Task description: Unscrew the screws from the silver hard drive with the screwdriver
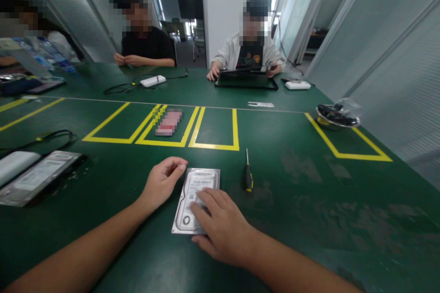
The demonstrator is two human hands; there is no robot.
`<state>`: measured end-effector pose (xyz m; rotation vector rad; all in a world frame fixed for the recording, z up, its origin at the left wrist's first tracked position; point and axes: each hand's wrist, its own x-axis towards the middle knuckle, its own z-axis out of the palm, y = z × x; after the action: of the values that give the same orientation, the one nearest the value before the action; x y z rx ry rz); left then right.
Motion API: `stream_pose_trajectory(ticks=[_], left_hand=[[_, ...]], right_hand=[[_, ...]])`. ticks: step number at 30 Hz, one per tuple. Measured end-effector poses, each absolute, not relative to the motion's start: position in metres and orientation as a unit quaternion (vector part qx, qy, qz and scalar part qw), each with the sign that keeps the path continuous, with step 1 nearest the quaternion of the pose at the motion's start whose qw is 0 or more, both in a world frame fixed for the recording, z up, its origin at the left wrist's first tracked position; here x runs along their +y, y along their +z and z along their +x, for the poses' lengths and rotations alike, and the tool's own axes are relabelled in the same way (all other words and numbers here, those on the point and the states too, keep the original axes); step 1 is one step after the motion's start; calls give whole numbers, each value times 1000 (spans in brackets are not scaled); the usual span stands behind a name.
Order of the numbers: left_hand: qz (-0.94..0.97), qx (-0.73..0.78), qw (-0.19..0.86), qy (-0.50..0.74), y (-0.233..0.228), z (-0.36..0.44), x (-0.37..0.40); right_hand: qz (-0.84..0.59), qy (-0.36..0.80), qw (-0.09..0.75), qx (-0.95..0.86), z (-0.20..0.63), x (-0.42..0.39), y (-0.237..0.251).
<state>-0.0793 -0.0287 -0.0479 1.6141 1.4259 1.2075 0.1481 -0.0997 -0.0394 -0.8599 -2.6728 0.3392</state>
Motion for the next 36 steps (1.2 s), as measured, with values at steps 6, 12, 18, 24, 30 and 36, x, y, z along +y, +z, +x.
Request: stream_pose_trajectory(ticks=[6,12,18,24,30,36], left_hand=[[650,536,305,445,-51,-81,-33],[667,526,274,450,-44,-83,-34],[679,526,214,464,-32,-85,-40],[699,533,187,438,-33,-85,-39],[715,530,185,417,-33,-85,-36],[741,516,194,383,-29,-83,-37]], right_hand=[[-305,119,159,-931,148,-100,-39],[-305,119,158,-932,149,-100,-38],[-312,122,155,-929,148,-100,-38],[-316,122,152,-929,147,-100,-37],[-310,120,162,-929,149,-100,-38],[-313,125,146,-930,147,-99,-37]])
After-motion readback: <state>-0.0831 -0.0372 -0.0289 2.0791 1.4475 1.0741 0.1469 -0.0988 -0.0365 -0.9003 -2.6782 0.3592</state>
